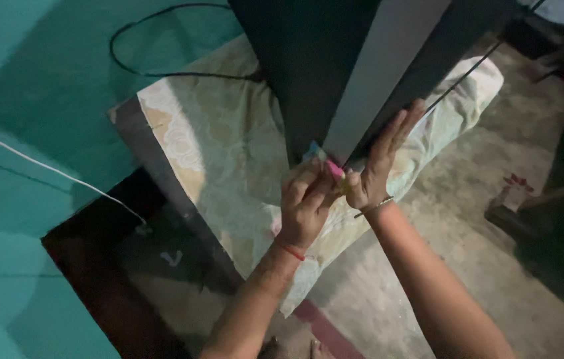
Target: The person wipes the front screen, top, sides, and back of a CRT television using a multi-colored cloth. The person systematically cleans each surface of the television set.
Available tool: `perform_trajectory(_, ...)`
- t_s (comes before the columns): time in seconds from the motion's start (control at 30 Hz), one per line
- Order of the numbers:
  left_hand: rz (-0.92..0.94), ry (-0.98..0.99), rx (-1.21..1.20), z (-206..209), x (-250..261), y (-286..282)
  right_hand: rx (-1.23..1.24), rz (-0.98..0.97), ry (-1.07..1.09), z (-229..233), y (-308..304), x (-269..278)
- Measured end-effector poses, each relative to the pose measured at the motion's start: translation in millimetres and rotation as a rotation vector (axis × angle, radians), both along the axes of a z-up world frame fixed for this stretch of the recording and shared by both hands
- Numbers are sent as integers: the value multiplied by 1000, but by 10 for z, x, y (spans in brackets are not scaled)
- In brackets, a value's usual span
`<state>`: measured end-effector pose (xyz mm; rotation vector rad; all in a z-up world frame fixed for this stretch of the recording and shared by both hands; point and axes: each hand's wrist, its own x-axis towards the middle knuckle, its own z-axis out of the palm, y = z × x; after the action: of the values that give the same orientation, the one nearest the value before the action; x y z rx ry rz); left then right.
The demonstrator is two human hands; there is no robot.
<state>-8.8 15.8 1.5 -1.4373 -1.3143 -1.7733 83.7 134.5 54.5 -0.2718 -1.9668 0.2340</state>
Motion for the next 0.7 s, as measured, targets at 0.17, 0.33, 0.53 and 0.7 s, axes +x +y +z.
perform_trajectory(0.17, -21, -12, -7, -243, 33, 37, -5, -34, -43, 8, -25, 74)
perform_trajectory(0.33, -357, -431, -40, -611, 128, 50, 15, -68, -47, -18, -12, 78)
perform_trajectory(0.53, -48, -164, -105, -768, 94, -105, 101, -129, 15, -32, 35, -32)
perform_trajectory(0.7, 3, -247, -176, -734, 151, -199, 120, -159, 18, -49, 83, -57)
